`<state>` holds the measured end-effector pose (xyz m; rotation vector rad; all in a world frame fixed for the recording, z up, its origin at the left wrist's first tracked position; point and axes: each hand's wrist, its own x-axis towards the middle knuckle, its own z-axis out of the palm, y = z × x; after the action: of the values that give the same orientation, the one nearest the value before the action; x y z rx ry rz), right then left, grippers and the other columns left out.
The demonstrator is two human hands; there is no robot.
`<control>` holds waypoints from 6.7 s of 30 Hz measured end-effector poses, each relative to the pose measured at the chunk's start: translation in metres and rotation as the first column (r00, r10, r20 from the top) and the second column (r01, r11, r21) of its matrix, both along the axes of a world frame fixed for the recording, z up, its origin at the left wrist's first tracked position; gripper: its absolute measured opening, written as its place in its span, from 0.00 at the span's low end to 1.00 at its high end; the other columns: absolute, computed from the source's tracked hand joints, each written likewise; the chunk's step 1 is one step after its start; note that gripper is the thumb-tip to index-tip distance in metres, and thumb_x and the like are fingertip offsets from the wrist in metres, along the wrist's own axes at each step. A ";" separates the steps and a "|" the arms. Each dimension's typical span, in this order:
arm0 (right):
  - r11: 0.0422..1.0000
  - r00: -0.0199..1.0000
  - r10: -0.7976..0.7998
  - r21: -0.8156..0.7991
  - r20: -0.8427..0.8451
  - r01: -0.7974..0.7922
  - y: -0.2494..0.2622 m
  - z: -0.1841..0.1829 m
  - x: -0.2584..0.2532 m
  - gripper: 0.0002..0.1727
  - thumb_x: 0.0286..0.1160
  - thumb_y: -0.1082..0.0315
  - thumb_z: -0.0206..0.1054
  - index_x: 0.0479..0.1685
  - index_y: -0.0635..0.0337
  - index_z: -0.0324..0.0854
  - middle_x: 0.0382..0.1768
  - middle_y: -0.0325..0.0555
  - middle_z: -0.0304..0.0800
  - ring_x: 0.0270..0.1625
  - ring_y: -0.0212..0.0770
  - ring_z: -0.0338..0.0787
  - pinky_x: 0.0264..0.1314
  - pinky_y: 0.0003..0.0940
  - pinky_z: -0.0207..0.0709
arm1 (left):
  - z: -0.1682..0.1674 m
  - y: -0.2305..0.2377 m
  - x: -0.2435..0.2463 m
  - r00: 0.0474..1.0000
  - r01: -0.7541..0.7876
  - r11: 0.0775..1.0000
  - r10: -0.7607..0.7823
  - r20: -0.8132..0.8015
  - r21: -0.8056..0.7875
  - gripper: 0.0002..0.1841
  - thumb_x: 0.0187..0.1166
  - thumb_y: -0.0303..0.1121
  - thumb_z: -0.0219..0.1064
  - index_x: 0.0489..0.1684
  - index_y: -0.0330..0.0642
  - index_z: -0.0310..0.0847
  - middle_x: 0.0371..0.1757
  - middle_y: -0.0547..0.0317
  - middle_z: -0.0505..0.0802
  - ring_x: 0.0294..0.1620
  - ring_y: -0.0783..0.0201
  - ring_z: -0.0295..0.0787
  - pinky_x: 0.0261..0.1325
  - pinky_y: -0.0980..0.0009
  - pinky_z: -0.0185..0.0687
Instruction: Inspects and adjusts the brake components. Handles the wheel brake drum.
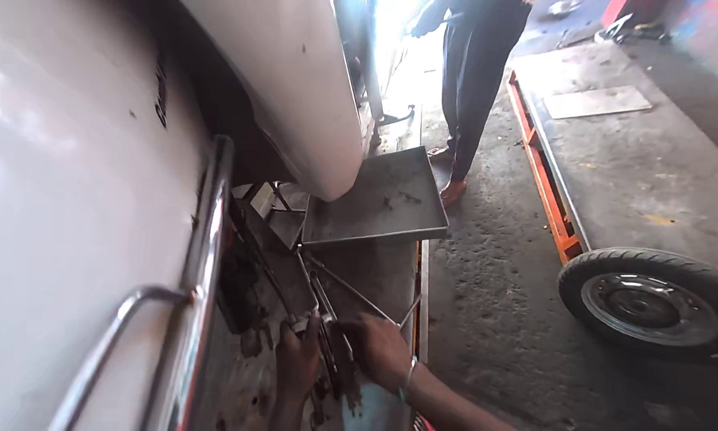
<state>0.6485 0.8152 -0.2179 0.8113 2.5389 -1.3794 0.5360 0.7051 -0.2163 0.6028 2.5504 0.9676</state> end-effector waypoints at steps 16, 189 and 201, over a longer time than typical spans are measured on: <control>0.646 0.614 -0.734 -0.576 -0.290 0.500 0.046 -0.078 0.066 0.16 0.84 0.65 0.62 0.64 0.53 0.89 0.27 0.30 0.86 0.19 0.21 0.72 0.21 0.20 0.68 | 0.001 0.002 0.000 0.970 -0.237 0.969 0.232 0.065 0.068 0.17 0.80 0.35 0.67 0.57 0.29 0.77 0.38 0.59 0.85 0.33 0.78 0.81 0.40 0.80 0.79; 0.963 0.965 0.204 -0.146 -0.164 -0.229 0.073 0.007 0.057 0.24 0.83 0.68 0.57 0.76 0.46 0.83 0.41 0.61 0.92 0.42 0.63 0.92 0.43 0.64 0.79 | -0.049 0.023 -0.017 0.851 -0.149 0.920 -0.067 0.522 0.362 0.11 0.60 0.19 0.64 0.16 0.50 0.79 0.17 0.71 0.86 0.17 0.79 0.81 0.24 0.81 0.80; 0.947 0.960 0.253 -0.173 -0.122 -0.272 0.068 0.011 0.046 0.25 0.84 0.70 0.56 0.78 0.44 0.81 0.45 0.60 0.92 0.47 0.63 0.91 0.47 0.64 0.79 | -0.047 0.022 -0.019 0.865 -0.107 0.933 -0.083 0.494 0.343 0.11 0.59 0.20 0.65 0.17 0.51 0.78 0.17 0.74 0.85 0.18 0.80 0.81 0.24 0.81 0.80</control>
<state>0.6945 0.8835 -0.2072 0.3641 2.4267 -1.5690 0.5171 0.7273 -0.2638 0.3585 1.9285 1.4050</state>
